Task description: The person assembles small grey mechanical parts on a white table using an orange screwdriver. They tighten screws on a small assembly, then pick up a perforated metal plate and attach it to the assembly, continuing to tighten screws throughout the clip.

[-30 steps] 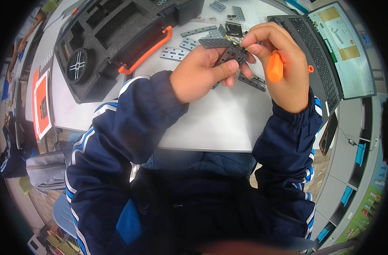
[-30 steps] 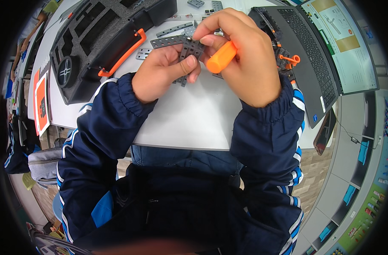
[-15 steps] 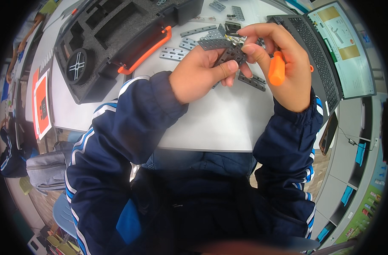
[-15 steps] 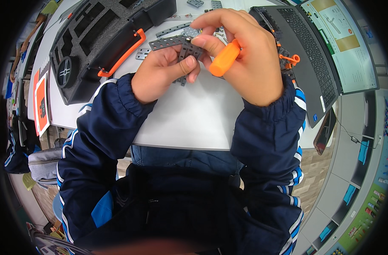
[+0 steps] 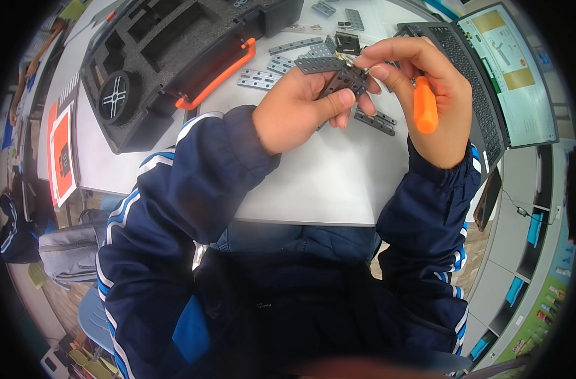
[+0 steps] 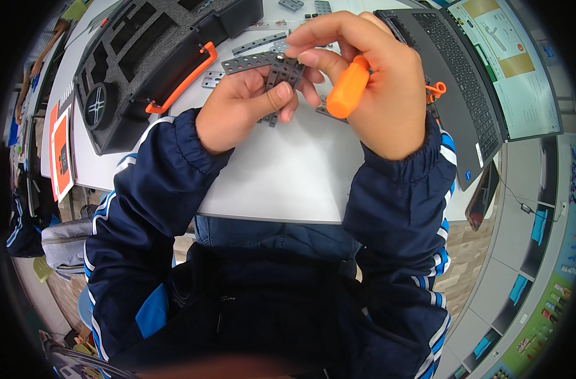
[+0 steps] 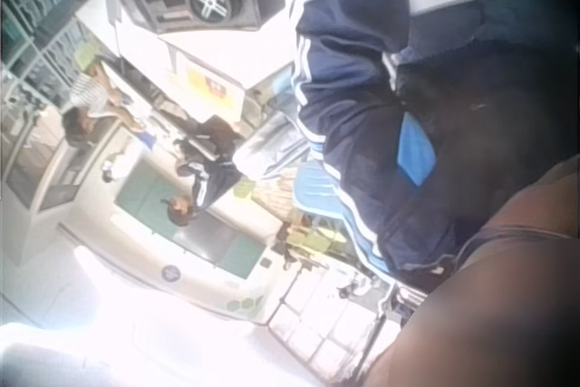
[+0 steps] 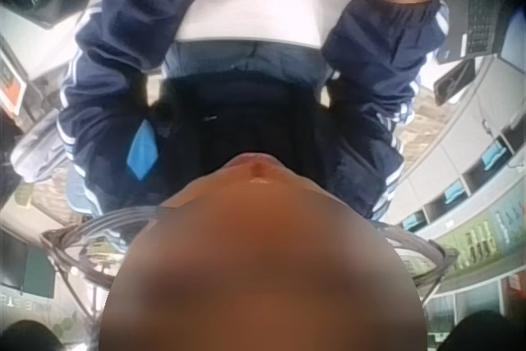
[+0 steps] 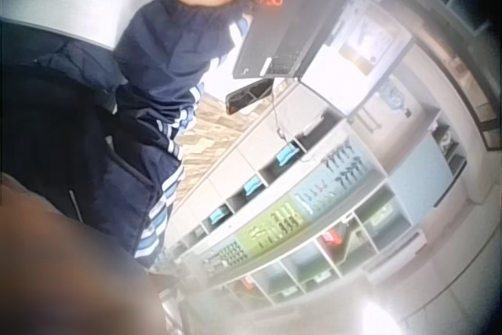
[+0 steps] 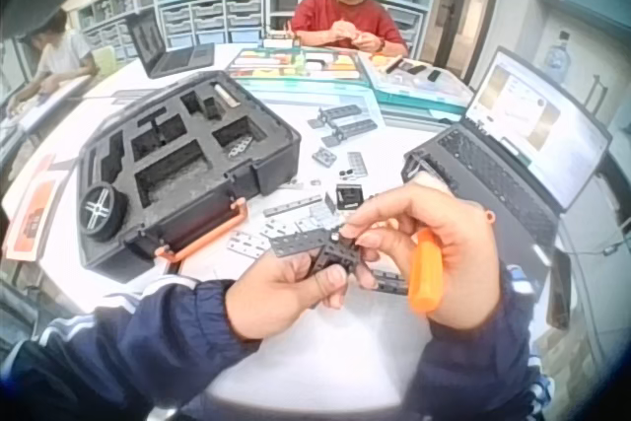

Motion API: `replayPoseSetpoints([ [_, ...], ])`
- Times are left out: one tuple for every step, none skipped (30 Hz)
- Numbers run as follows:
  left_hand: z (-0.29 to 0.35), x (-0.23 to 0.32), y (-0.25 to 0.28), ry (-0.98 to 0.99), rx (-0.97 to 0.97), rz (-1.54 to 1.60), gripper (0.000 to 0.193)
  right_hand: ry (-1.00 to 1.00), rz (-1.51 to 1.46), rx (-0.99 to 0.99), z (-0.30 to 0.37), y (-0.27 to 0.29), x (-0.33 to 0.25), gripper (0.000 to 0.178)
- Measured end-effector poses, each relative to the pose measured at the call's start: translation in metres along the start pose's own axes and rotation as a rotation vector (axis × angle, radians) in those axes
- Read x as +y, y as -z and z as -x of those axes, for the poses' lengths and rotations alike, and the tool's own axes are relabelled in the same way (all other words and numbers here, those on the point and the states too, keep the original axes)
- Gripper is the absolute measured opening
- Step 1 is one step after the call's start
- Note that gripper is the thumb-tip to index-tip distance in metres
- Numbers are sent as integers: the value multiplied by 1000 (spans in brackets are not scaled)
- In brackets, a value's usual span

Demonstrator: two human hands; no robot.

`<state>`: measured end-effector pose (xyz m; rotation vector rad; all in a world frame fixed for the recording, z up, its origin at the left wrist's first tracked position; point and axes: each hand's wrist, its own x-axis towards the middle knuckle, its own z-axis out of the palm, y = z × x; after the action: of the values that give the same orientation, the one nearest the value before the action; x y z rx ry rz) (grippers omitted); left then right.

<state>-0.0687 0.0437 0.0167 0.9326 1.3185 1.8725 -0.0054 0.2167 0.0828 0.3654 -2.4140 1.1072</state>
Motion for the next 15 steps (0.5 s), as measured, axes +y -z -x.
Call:
replayPoseSetpoints([
  [0, 1, 0, 4, -2, -2, 29, -6, -21, -5, 0, 0, 0, 16],
  [0, 1, 0, 8, -2, -6, 28, 13, -3, 1, 0, 0, 1, 16],
  [1, 2, 0, 4, -2, -10, 28, 32, 16, 8, -1, -1, 2, 17],
  [1, 2, -1, 9, 18, 1, 25, 50, 35, 14, -1, -2, 2, 18],
  [0, 2, -3, 7, 37, 13, 23, 53, 47, 10, -1, -2, 3, 18],
  [0, 2, -4, 5, 57, 25, 23, 56, 58, 6, -1, -1, 3, 18],
  [0, 2, -5, 10, 59, 29, 23, 60, 79, 8, -1, 0, 3, 18],
  [0, 2, -5, 14, 61, 34, 23, 35, 21, 7, -1, -1, 3, 18],
  [0, 2, -5, 18, 62, 38, 23, 12, -27, 11, 0, -1, 2, 18],
  [1, 2, -4, 12, 43, 29, 23, -11, -76, 15, 0, -1, 2, 17],
  [1, 2, -2, 5, 24, 20, 25, -22, -94, 20, 0, -2, 1, 17],
  [1, 2, -1, 0, 8, 8, 27, -32, -112, 26, 0, -2, 1, 17],
  [1, 1, -1, -3, 5, 11, 27, -49, -131, 34, 0, -2, 0, 17],
  [0, 0, -1, -6, 5, 11, 27, -62, -141, 50, 1, -3, -1, 17],
  [0, 0, -1, -7, 7, 10, 26, -82, -152, 70, 1, -4, -2, 17],
])
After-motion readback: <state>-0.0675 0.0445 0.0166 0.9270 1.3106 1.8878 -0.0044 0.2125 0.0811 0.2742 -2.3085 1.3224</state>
